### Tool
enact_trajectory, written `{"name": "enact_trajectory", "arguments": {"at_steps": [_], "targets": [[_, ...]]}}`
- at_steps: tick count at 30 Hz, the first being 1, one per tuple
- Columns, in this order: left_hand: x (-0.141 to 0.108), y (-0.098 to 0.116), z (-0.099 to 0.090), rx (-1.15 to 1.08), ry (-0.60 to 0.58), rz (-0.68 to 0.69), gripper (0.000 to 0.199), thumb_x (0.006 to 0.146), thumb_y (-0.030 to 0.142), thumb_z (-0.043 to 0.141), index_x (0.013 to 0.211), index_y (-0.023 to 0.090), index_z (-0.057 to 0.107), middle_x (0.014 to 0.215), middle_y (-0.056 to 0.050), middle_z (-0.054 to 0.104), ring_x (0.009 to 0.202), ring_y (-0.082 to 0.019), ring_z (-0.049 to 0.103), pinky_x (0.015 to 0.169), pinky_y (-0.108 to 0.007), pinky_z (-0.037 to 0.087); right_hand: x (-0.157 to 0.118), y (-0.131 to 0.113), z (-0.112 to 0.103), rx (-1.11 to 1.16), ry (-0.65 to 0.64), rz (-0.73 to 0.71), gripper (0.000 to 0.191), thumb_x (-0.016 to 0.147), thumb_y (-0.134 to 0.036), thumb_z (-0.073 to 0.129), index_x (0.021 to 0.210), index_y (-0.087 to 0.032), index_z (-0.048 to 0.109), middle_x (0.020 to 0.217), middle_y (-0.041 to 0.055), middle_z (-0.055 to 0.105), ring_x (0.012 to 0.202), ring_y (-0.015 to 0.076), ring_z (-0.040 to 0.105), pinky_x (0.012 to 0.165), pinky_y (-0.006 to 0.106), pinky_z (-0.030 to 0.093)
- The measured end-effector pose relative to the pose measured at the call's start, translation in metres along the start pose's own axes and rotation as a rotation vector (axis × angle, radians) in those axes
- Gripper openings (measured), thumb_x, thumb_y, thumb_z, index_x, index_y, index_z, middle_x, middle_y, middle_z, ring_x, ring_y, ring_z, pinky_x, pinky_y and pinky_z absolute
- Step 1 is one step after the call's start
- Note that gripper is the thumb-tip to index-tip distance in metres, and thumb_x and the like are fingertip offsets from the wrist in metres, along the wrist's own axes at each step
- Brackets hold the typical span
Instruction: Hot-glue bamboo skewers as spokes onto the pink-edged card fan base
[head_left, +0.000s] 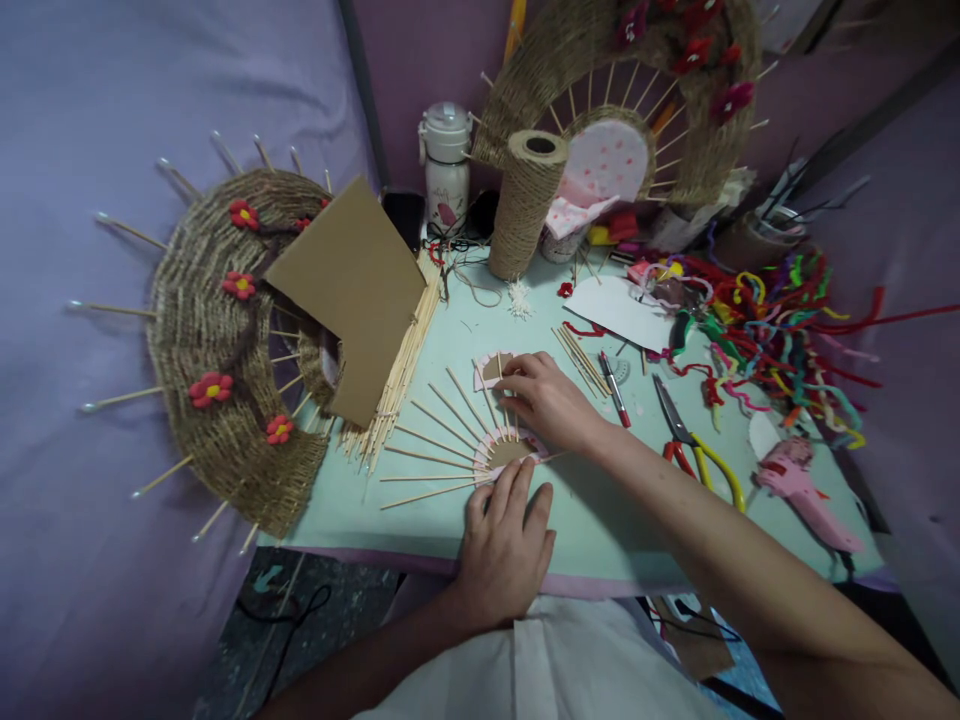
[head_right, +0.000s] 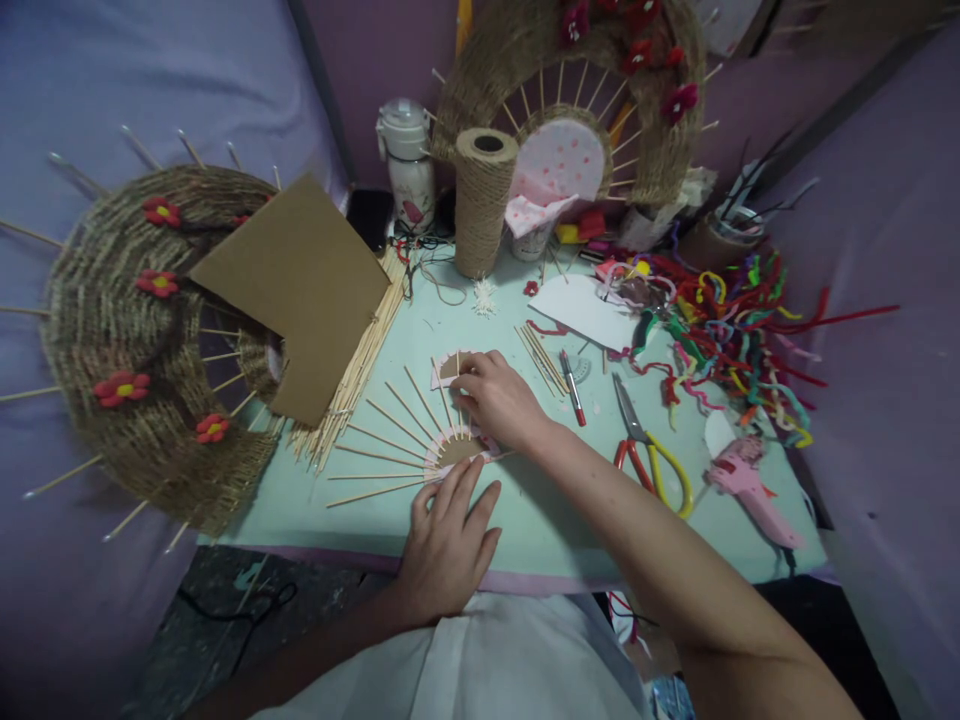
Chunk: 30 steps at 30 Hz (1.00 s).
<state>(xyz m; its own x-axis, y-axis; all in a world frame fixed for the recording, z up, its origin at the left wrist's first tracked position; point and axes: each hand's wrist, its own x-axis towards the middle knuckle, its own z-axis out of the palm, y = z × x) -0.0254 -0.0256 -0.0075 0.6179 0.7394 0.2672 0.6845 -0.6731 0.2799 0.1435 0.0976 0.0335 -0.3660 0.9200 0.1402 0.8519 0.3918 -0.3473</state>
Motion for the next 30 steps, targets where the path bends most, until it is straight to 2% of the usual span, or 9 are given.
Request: {"name": "enact_trajectory", "arguments": {"at_steps": [8, 13, 17, 20, 24, 30], "targets": [[0.0, 0.002, -0.001, -0.013, 0.015, 0.005, 0.042, 0.092, 0.039, 0.058, 0.13, 0.021, 0.058, 0.152, -0.011, 0.046, 0.14, -0.024, 0.04, 0.102, -0.042, 0.031, -0.002, 0.001, -0.004, 0.011, 0.045, 0.018, 0.023, 0.092, -0.023, 0.06, 0.112, -0.018, 0.071, 0.119, 0.0124, 0.062, 0.107, 0.0272, 0.051, 0.094, 0.042, 0.047], [0.005, -0.007, -0.021, -0.119, 0.05, -0.01, 0.038, 0.095, 0.04, 0.054, 0.128, 0.023, 0.059, 0.147, -0.007, 0.054, 0.135, -0.022, 0.045, 0.101, -0.04, 0.031, -0.016, 0.008, -0.007, 0.015, 0.106, 0.095, 0.024, 0.094, -0.027, 0.057, 0.113, -0.02, 0.07, 0.119, 0.0122, 0.065, 0.111, 0.0295, 0.054, 0.095, 0.046, 0.046], [0.038, -0.034, -0.05, -0.066, 0.008, -0.177, 0.029, 0.097, 0.03, 0.052, 0.123, 0.028, 0.064, 0.135, -0.002, 0.064, 0.126, -0.024, 0.051, 0.095, -0.042, 0.035, -0.032, 0.007, -0.006, 0.022, 0.121, 0.14, 0.025, 0.094, -0.028, 0.057, 0.113, -0.019, 0.07, 0.118, 0.0126, 0.067, 0.11, 0.0298, 0.057, 0.094, 0.047, 0.046], [0.071, -0.054, -0.064, 0.048, -0.135, -0.233, 0.028, 0.096, 0.025, 0.053, 0.12, 0.025, 0.067, 0.14, -0.005, 0.06, 0.129, -0.029, 0.047, 0.097, -0.048, 0.036, -0.037, 0.002, -0.005, 0.031, 0.111, 0.143, 0.025, 0.094, -0.028, 0.056, 0.115, -0.021, 0.069, 0.122, 0.0118, 0.067, 0.114, 0.03, 0.056, 0.095, 0.048, 0.046], [0.099, -0.063, -0.059, 0.117, -0.216, -0.144, 0.033, 0.097, 0.024, 0.05, 0.129, 0.02, 0.061, 0.147, -0.008, 0.053, 0.134, -0.032, 0.042, 0.1, -0.05, 0.036, -0.034, -0.005, -0.001, 0.004, 0.042, 0.106, 0.03, 0.095, -0.023, 0.055, 0.122, -0.021, 0.065, 0.136, 0.0097, 0.061, 0.124, 0.0297, 0.05, 0.1, 0.048, 0.043], [0.109, -0.062, -0.041, 0.158, -0.28, -0.118, 0.041, 0.1, 0.025, 0.044, 0.139, 0.015, 0.05, 0.147, -0.013, 0.052, 0.138, -0.031, 0.039, 0.101, -0.051, 0.036, -0.029, -0.005, 0.009, -0.024, 0.031, 0.104, 0.03, 0.093, -0.018, 0.055, 0.122, -0.02, 0.065, 0.138, 0.0087, 0.062, 0.133, 0.0304, 0.046, 0.104, 0.047, 0.04]]}}
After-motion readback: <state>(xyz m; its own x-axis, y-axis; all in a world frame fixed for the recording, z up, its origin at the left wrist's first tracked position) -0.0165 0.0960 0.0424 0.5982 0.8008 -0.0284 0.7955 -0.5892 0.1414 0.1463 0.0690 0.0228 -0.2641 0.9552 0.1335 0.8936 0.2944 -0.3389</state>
